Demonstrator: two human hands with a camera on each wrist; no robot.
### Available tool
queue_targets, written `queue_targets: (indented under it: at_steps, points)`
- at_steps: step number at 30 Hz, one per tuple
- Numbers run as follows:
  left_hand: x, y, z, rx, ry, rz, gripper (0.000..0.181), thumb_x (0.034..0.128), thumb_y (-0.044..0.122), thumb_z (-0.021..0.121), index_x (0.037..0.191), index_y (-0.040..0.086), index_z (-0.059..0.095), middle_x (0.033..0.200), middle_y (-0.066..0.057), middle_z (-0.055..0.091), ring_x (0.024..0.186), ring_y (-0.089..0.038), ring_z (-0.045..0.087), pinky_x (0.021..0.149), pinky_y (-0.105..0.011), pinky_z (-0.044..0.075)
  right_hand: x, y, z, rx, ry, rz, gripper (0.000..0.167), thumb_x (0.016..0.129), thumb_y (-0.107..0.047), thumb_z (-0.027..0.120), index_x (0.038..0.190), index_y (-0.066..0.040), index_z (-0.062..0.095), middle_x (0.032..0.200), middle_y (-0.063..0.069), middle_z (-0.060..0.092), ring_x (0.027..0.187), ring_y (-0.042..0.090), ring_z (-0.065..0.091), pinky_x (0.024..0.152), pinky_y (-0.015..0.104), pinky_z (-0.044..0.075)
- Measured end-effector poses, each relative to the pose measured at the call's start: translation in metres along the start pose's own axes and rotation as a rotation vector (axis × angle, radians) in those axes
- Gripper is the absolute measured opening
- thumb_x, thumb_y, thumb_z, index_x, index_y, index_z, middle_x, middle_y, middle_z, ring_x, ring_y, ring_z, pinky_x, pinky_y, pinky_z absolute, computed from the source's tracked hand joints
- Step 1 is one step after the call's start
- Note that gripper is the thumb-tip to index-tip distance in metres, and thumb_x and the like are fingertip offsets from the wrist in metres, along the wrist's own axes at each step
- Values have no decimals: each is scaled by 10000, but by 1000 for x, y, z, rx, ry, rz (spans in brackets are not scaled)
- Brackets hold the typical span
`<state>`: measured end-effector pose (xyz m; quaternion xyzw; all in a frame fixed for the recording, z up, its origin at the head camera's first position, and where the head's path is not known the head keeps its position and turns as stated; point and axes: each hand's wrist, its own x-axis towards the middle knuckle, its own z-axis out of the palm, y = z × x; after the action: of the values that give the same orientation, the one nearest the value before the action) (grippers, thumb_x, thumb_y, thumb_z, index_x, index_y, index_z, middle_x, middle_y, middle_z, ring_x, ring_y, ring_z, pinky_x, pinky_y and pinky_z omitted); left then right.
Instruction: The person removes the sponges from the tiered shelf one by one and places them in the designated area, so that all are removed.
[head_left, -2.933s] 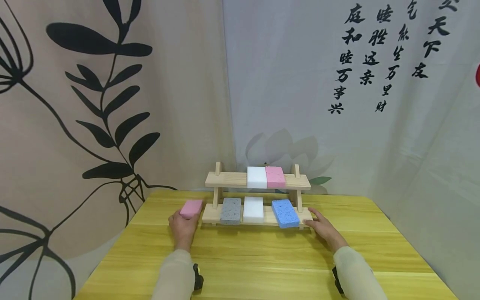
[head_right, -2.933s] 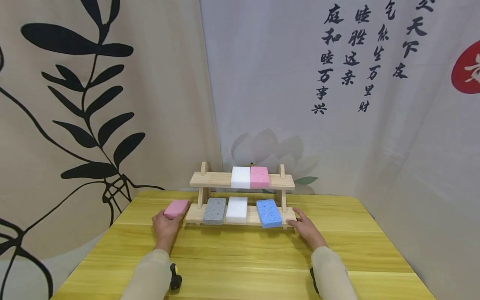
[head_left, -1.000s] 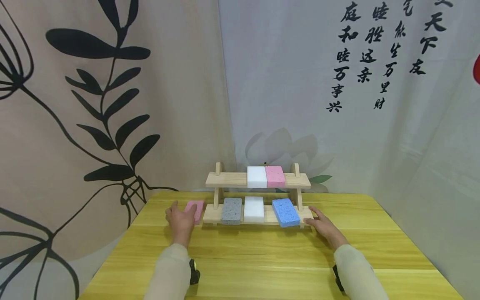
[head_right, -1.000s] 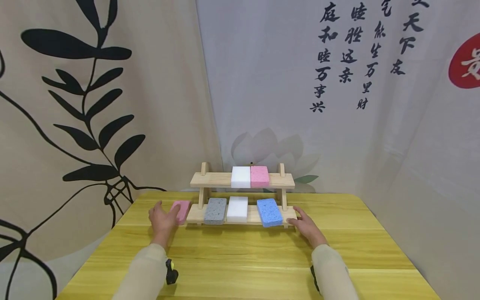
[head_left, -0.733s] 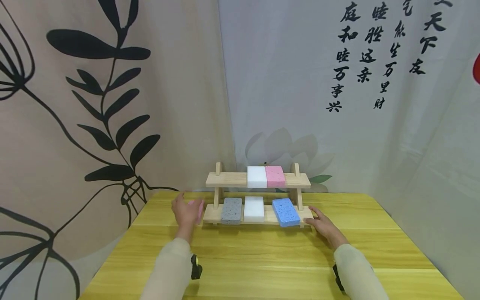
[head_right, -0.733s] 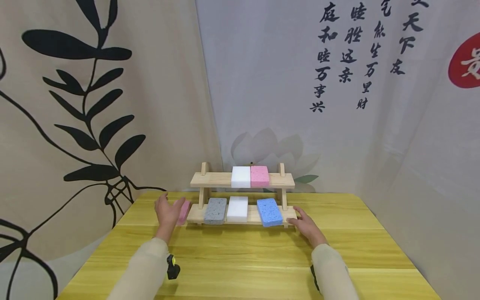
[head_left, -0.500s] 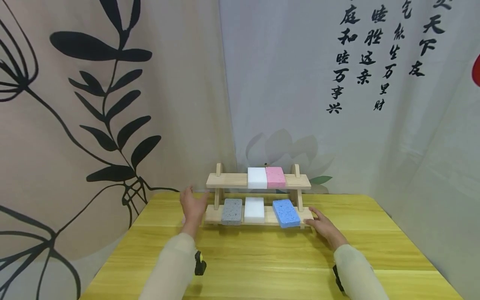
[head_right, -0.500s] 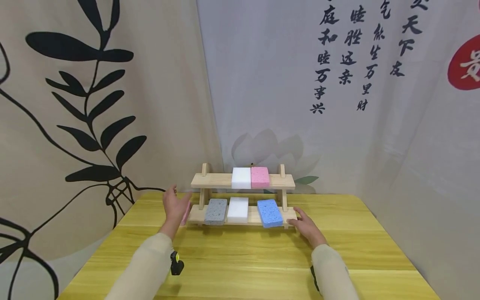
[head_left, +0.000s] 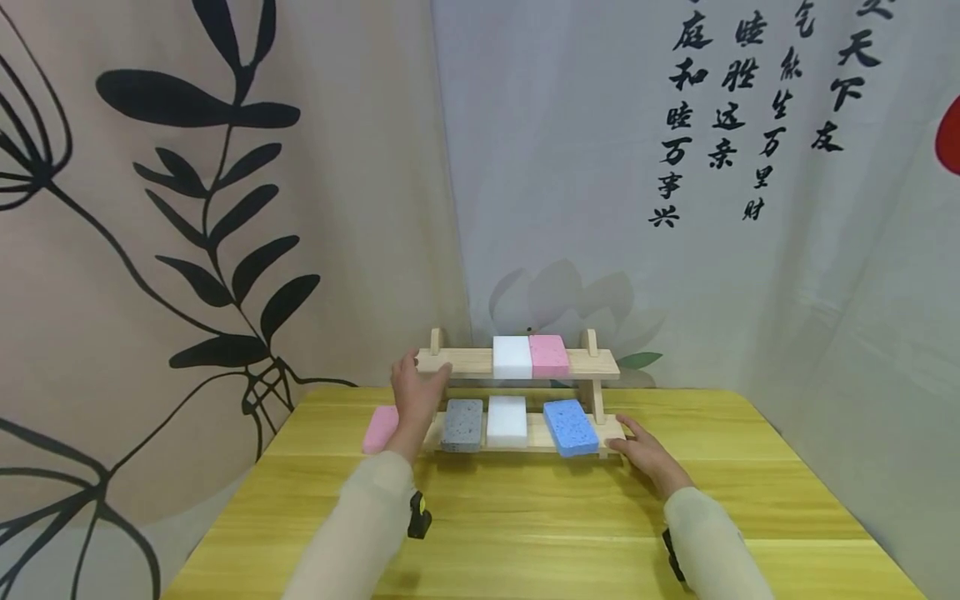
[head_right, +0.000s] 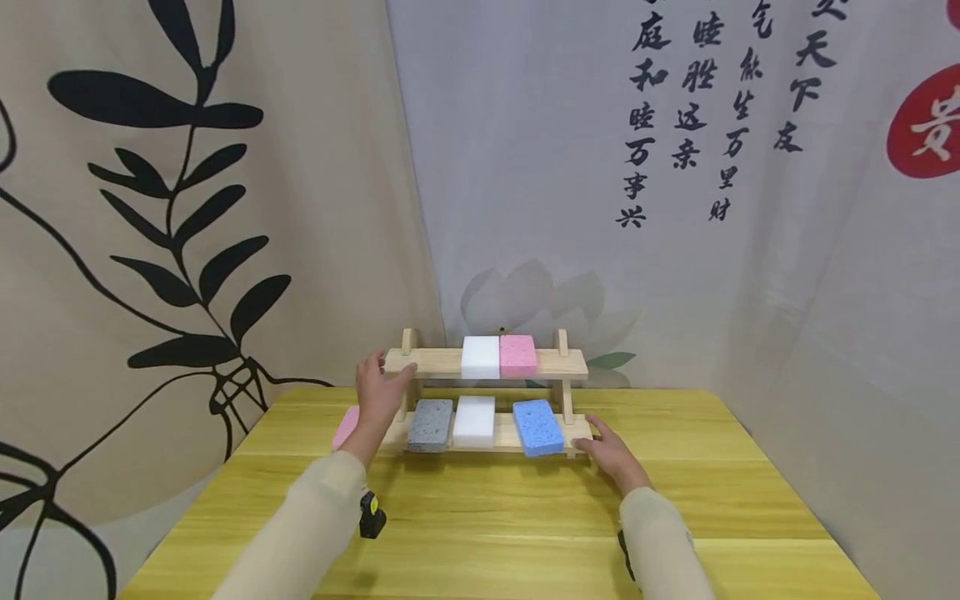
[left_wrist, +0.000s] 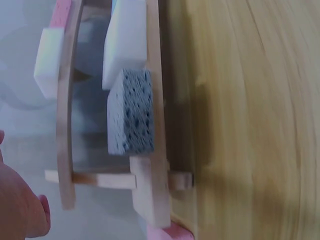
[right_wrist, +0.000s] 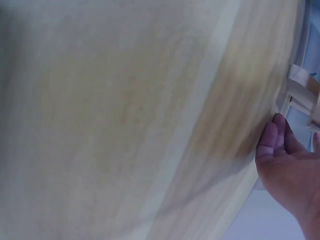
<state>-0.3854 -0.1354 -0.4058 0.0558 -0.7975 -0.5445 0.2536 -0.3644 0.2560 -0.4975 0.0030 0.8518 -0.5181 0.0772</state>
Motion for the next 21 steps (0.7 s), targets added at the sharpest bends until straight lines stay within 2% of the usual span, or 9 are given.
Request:
queue_targets:
  at_steps: [5,10,17,21]
  points:
    - [-3,12,13,13,-28,14,767,856,362,756,1451,20,413,1371,-184,404,1265,-337,413,1050,-492,384,-1,-3,1,-9,-11,-18,811,972,-401,575,1584,-84,147,1577,323,137,1423,504,190,1125,647,183]
    - [-7,21,28,44,-17,19,784,822,373,789,1435,22,449,1353,-194,447,1248,-351,440,1034,-482,391,1,0,1,-20,-5,-7,783,985,-370,571,1586,-95,152,1570,332,146,1421,507,190,1118,651,195]
    - [-17,29,46,71,-23,41,765,814,382,795,1415,30,477,1377,-211,442,1242,-387,438,1023,-515,381,6,8,-3,-18,-27,-29,938,905,-506,636,1591,-108,136,1572,337,125,1415,523,182,1109,667,190]
    - [-24,36,52,94,-34,27,797,811,418,788,1435,43,463,1394,-201,439,1248,-384,442,1014,-512,392,2,5,-1,-25,-19,-37,866,943,-468,607,1583,-97,157,1563,345,143,1401,533,205,1099,671,210]
